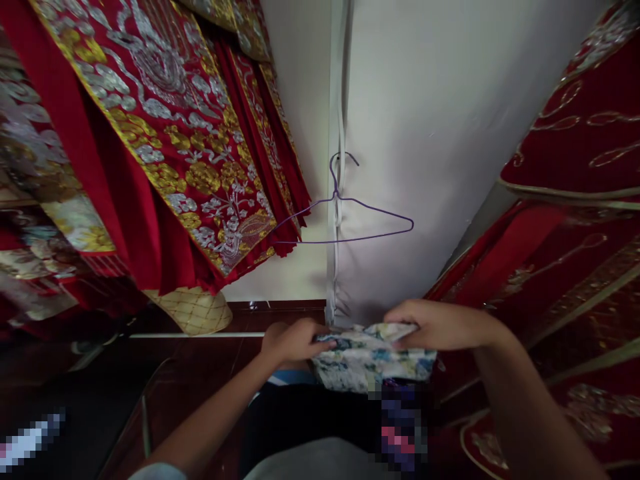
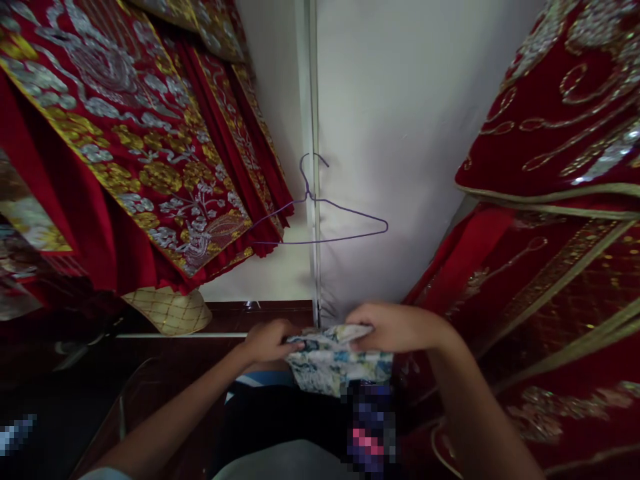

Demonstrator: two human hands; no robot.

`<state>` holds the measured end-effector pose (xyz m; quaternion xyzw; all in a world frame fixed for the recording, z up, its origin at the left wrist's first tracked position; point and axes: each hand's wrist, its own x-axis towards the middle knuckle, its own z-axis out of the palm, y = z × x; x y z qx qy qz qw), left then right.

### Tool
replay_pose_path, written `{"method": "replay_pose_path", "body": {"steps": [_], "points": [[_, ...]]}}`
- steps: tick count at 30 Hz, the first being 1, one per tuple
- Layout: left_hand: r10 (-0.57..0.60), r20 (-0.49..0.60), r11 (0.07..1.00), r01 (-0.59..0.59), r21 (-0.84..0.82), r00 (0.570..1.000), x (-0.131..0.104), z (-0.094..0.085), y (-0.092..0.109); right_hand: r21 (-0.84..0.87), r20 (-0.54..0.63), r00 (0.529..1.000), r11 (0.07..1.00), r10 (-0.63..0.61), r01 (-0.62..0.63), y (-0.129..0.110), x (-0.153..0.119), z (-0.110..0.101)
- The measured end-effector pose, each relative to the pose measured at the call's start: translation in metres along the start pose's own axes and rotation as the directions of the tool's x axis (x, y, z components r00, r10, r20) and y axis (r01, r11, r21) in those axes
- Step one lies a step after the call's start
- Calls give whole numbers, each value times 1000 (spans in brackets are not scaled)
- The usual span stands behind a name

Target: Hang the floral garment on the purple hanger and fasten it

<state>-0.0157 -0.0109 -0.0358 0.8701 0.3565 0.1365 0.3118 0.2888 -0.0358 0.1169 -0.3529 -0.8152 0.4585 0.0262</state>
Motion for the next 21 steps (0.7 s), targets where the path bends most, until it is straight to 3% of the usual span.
{"method": "replay_pose_path", "body": {"steps": [2, 4, 6, 8, 10, 13, 18, 21], "points": [[-10, -68, 990, 20, 140, 998, -4, -26, -17, -30, -91, 996, 1000, -13, 10, 6, 12, -23], [-54, -161, 959, 96, 267, 986, -6, -50, -30, -49, -307, 951, 999, -26, 11, 18, 37, -44], [-135, -283, 899, 238, 368, 950, -9, -72, -39, -110, -609, 793, 993, -37, -38, 33, 67, -59], [-189, -404, 839, 360, 407, 895, -12, -91, -43, -139, -761, 641, 990, -101, -9, 47, 96, -65], [-182, -480, 825, 399, 400, 858, -15, -107, -44, -140, -797, 586, 989, -144, 53, 59, 118, -66], [-134, -529, 849, 372, 375, 838, -16, -122, -43, -130, -794, 573, 977, -204, 168, 70, 133, -60], [-72, -619, 890, 330, 314, 782, -10, -126, -30, -162, -855, 471, 974, -219, 158, 79, 127, -55], [-83, -673, 924, 309, 225, 735, -4, -129, -19, -145, -870, 454, 980, -192, 137, 77, 115, -56]]}}
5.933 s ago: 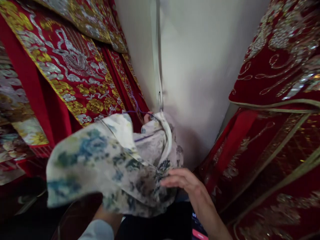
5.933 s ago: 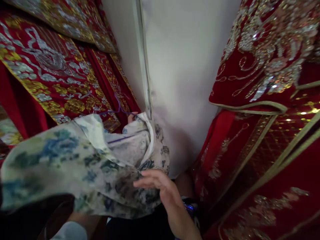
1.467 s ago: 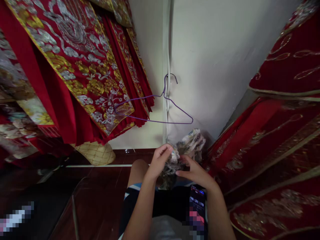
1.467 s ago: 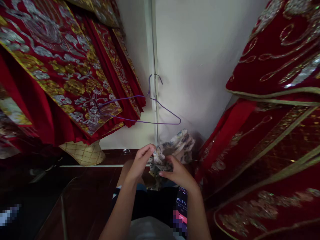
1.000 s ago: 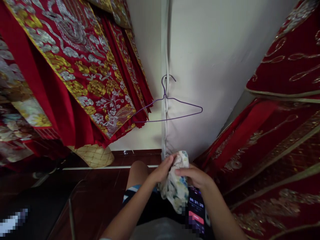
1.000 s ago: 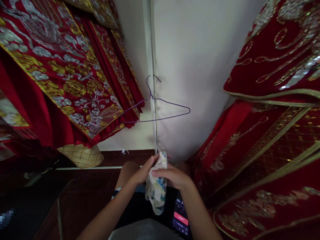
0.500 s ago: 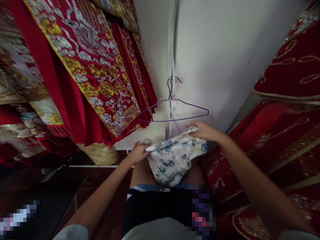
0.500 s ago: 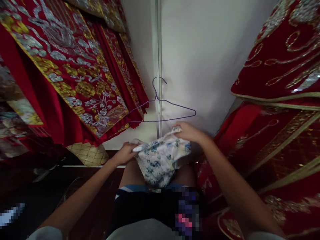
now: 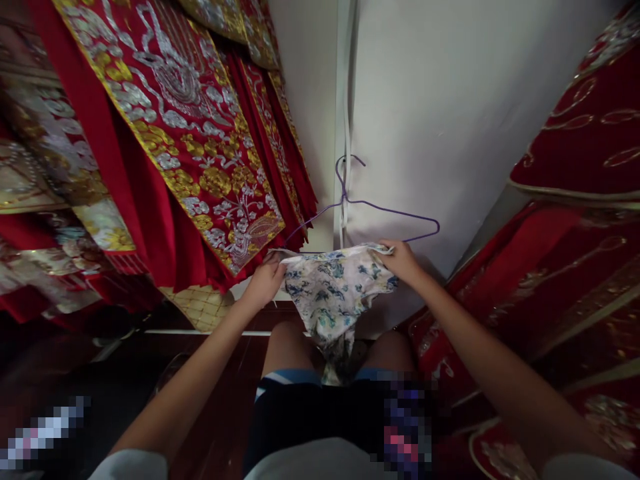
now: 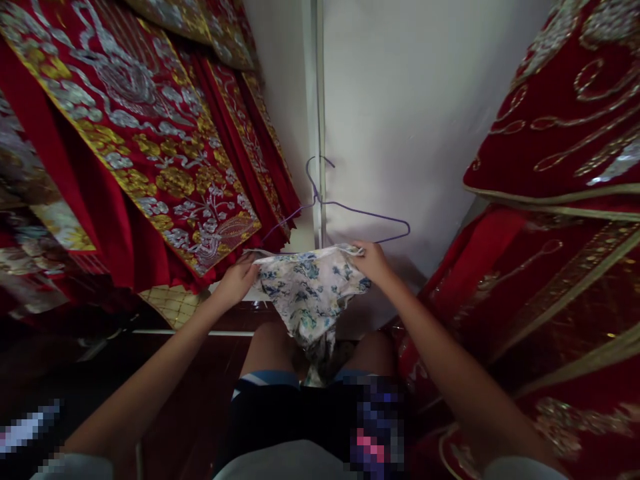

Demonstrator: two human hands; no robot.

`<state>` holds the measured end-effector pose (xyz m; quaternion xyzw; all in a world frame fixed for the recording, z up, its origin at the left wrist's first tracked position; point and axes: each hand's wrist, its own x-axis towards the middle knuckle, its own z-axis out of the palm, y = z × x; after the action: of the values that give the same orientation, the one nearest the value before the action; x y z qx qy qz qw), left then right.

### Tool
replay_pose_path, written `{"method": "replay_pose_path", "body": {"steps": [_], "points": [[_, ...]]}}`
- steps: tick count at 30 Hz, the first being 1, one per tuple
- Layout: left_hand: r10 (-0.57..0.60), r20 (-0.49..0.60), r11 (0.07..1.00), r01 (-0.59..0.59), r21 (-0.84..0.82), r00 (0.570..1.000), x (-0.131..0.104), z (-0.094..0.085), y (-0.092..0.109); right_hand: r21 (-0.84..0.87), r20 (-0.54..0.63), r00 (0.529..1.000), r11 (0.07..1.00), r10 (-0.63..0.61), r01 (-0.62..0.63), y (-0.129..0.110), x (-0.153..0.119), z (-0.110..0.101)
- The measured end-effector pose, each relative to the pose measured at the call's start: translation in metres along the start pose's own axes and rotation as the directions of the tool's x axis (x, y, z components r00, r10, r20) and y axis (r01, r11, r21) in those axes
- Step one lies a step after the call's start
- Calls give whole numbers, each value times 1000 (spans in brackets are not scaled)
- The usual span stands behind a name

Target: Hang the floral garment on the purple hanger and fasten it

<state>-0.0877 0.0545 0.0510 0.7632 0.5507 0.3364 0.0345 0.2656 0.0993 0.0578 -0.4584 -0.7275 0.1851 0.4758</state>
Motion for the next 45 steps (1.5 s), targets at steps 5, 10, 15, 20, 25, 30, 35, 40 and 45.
{"method": "replay_pose_path", "body": {"steps": [5, 10, 15, 20, 25, 30, 35, 40, 45], "points": [[-98, 26, 988, 101, -118, 995, 15, -5, 13, -37, 51, 998, 999, 35, -33, -13, -5, -12], [-241, 189, 958, 265, -112, 952, 28, -4, 14, -50, 56, 994, 995, 93, -90, -17, -9, -10], [-89, -29, 989, 85, -121, 996, 35, -12, 29, -17, 66, 987, 989, 148, -147, -14, -10, -5], [163, -99, 966, -179, -187, 982, 51, -15, 56, 73, 137, 974, 979, 179, -190, -13, -10, -5], [172, -278, 938, -244, -246, 945, 66, -4, 68, 80, 101, 990, 991, 95, -103, -20, -19, -18], [220, -241, 946, -267, -182, 945, 66, -4, 72, 7, -308, 950, 999, 50, -50, -9, -18, -49], [250, -212, 956, -275, -99, 945, 69, -16, 72, -78, -304, 950, 991, 76, -105, 11, 3, -68], [286, -271, 958, -275, 79, 919, 75, -38, 57, -116, -286, 949, 978, 134, -173, -6, 10, -74], [209, -399, 973, -229, -3, 893, 76, -48, 34, 324, 7, 922, 871, 388, -369, -17, 1, -86]]}}
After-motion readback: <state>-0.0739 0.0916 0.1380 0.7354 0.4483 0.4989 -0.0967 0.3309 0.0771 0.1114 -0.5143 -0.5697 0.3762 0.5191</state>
